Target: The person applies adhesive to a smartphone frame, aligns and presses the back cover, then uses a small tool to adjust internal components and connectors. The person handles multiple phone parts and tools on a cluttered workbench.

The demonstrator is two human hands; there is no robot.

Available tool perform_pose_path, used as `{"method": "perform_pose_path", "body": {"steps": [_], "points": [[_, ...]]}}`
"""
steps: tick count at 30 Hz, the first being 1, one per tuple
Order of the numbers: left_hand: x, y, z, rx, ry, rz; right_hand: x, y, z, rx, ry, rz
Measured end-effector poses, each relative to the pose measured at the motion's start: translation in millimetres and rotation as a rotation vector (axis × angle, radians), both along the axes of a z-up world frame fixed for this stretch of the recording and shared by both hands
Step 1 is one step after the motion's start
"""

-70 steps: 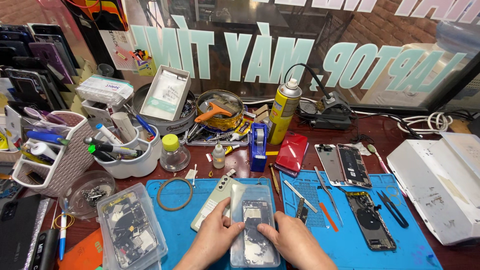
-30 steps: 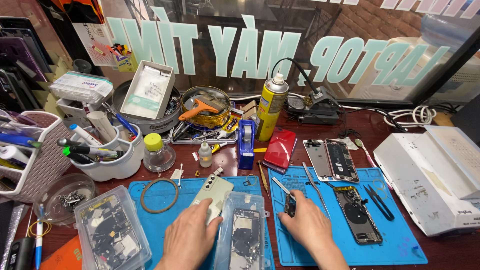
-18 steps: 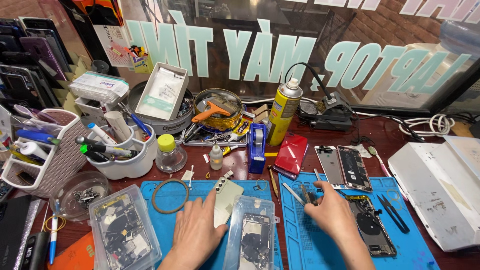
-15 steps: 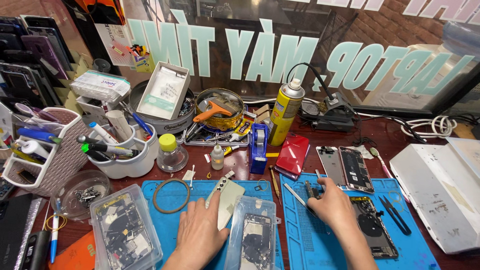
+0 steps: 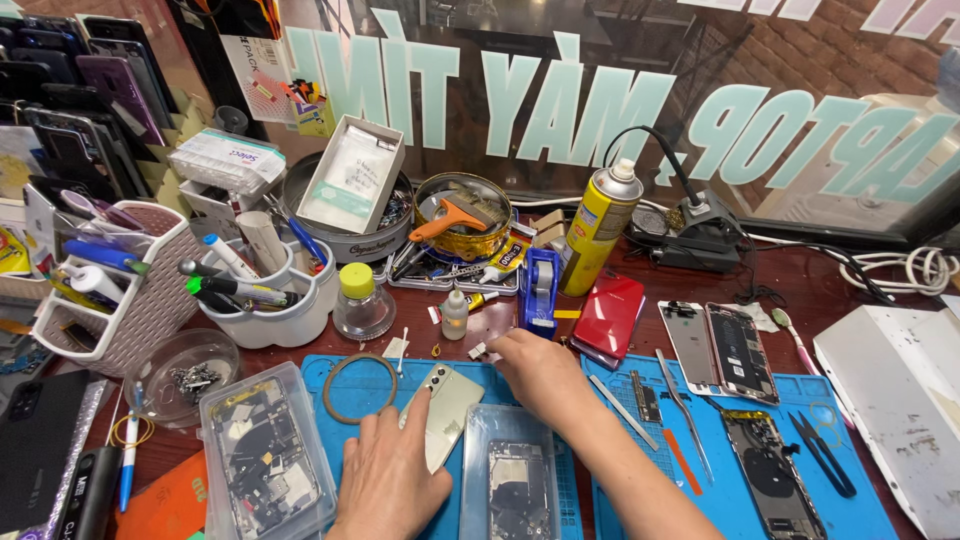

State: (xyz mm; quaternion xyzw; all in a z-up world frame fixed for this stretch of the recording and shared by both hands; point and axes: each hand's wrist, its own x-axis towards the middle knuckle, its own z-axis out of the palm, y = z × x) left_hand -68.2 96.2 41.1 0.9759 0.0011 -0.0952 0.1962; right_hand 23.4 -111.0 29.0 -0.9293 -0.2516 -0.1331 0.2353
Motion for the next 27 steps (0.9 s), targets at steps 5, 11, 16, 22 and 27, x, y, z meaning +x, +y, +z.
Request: {"method": "perform_pose_path", "body": {"steps": [5,11,16,22,27], "points": [[3,4,-1,0.008,0.02,-0.024,24,23,-14,-0.257,0.007,-0.019],[5,5,-2,0.011,0.049,-0.048,32,21,-29,-0.246,0.003,-0.027],[5,9,-4,-0.006,0.112,-0.059,26,19,-25,0.026,-0.152,-0.022],[20,6,-12,-0.511,-0.504,-0.071,7,-14,2,0.904,0.86,-0.21],[60,-22,-13,-1.184,-0.047,0.05,-17,-36,15,1.031,1.047,-0.124]]}}
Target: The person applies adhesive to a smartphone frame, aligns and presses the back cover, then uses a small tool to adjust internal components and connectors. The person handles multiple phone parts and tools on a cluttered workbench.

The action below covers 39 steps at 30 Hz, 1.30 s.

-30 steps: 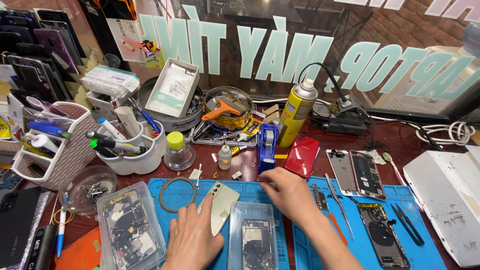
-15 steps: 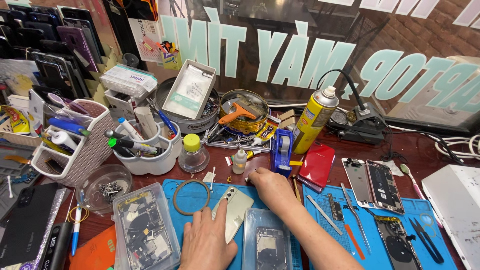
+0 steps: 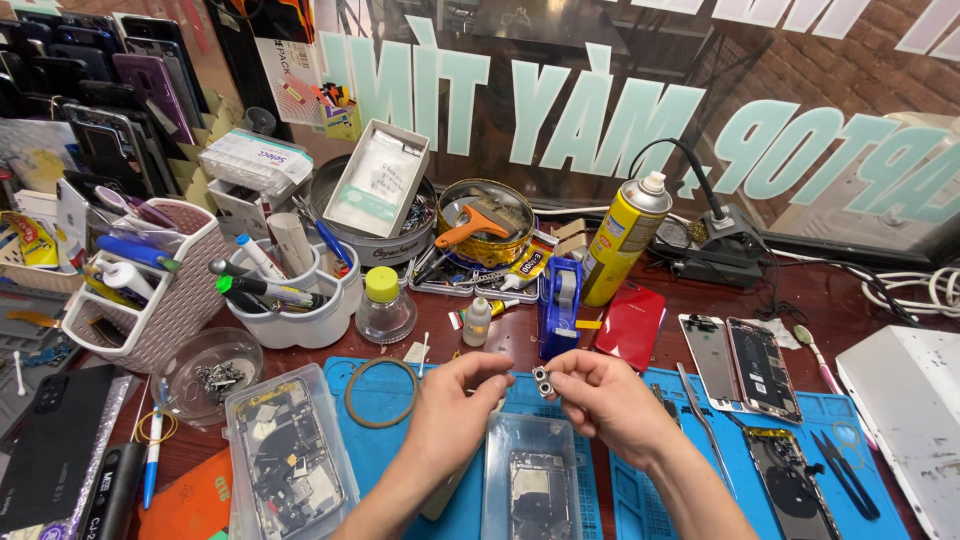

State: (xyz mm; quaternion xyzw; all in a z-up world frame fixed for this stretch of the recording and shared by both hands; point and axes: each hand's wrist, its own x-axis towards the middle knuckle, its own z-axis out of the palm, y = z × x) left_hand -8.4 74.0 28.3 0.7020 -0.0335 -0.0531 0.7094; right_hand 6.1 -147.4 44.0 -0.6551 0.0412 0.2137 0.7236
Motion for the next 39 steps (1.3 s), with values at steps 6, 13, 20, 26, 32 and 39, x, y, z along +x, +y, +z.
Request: {"method": "perform_pose_path", "body": {"steps": [6,13,20,26,32,39], "points": [[11,-17,-2,-0.319,0.188,-0.101,-10,-5,-2,-0.015,-0.016,0.045],[12,-30,-11,-0.008,-0.079,0.059,-15,-1,-3,-0.119,-0.042,0.005],[29,-45,-14,0.643,-0.401,0.153,-10,-16,-25,-0.163,-0.104,-0.28],[32,-64,-5,0.986,-0.42,0.028,-23,-72,-49,-0.059,-0.18,-0.473],[17,-150,-11,0.008,0.202,-0.474,-68,-200,-54,-0.26,-0.371,-0.997],[-35,-287,-28,-0.299,0.862,-0.521,-94,-251,-86,-0.343,-0.238,-1.14]]}}
